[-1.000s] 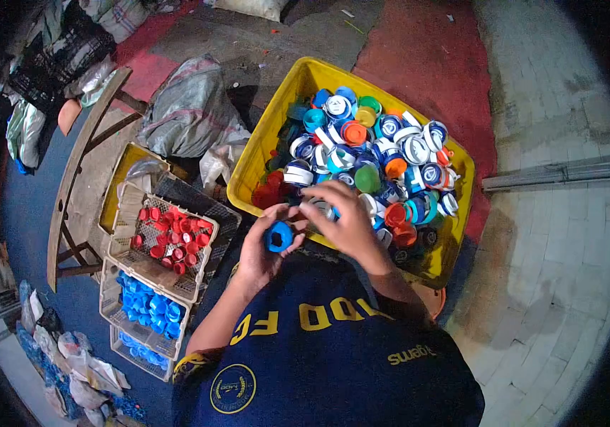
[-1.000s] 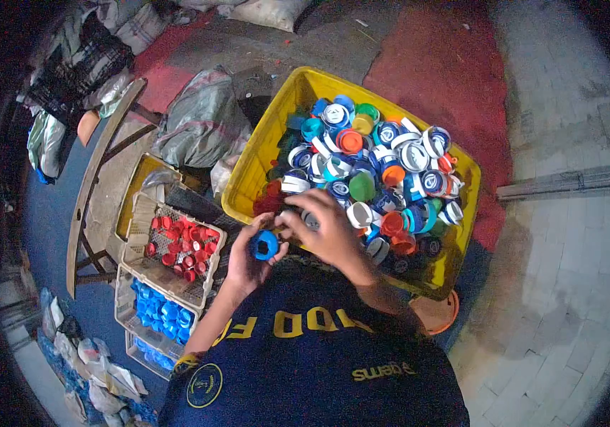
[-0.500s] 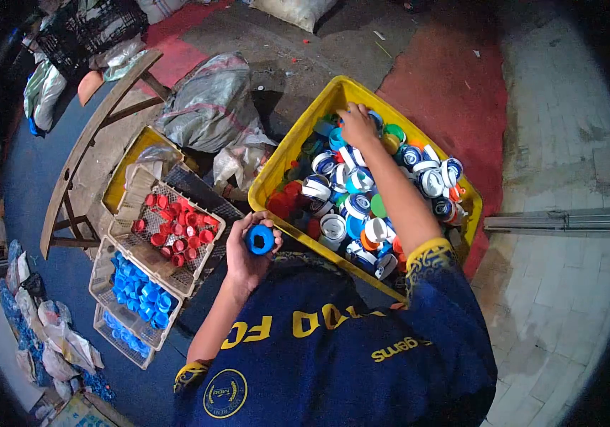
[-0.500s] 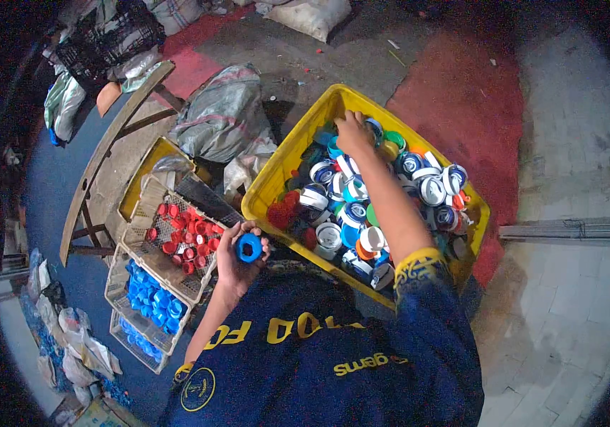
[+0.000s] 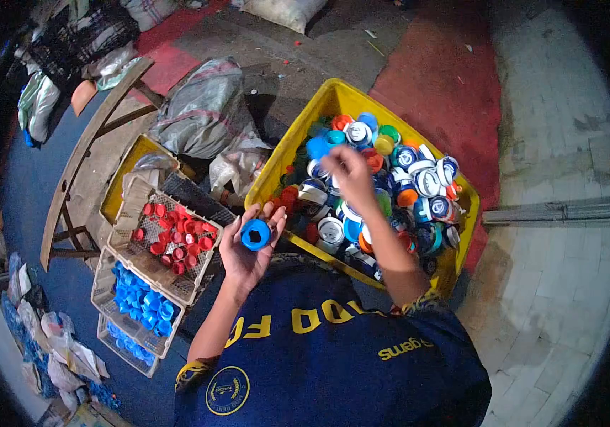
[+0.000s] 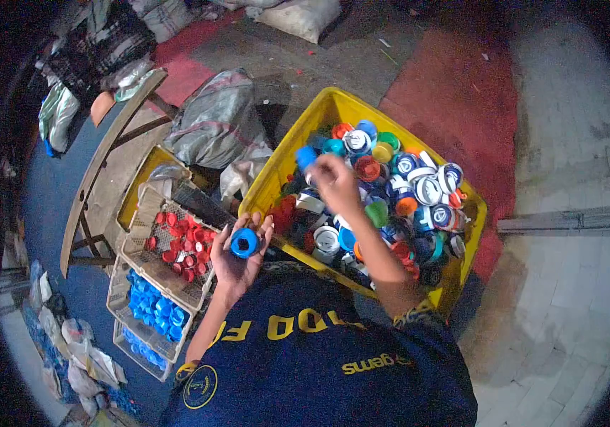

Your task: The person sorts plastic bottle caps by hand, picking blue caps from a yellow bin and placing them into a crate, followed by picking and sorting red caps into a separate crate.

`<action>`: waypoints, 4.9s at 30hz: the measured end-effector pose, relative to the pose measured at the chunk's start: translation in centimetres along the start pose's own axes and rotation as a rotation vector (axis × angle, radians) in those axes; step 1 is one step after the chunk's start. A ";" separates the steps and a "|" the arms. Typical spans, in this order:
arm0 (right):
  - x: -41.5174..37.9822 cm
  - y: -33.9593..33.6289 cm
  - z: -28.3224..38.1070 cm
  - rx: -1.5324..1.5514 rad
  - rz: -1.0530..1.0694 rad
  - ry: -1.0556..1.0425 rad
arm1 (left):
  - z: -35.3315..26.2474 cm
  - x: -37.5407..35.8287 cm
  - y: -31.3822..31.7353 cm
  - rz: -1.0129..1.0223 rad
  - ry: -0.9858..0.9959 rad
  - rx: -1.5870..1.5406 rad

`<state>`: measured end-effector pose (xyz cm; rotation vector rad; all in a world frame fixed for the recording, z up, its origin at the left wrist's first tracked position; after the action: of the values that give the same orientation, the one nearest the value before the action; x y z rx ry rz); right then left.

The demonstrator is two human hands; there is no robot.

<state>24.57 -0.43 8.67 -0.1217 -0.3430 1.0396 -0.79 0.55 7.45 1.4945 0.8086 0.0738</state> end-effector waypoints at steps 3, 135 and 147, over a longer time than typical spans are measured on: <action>-4.9 3.0 6.8 -0.001 0.093 -0.322 | 0.7 0.8 0.2 0.054 -0.037 -0.031; -3.5 -2.0 -5.4 0.083 -0.211 0.011 | 0.2 0.9 0.1 0.127 -0.118 -0.172; -5.4 -1.4 -6.3 0.057 -0.270 0.193 | -0.2 0.1 -0.6 0.132 -0.083 -0.243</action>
<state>25.34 -5.37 1.92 -0.1201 -0.1489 0.7623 -1.06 0.72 6.90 1.3105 0.6104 0.2006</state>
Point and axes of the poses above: each hand's wrist, its own x-axis towards the middle knuckle, its own y-axis out of the palm, z = x × y, the point moved 6 cm from there along x, towards the middle knuckle, and after that the axes turned 11 degrees about -y, right-handed, at the moved point
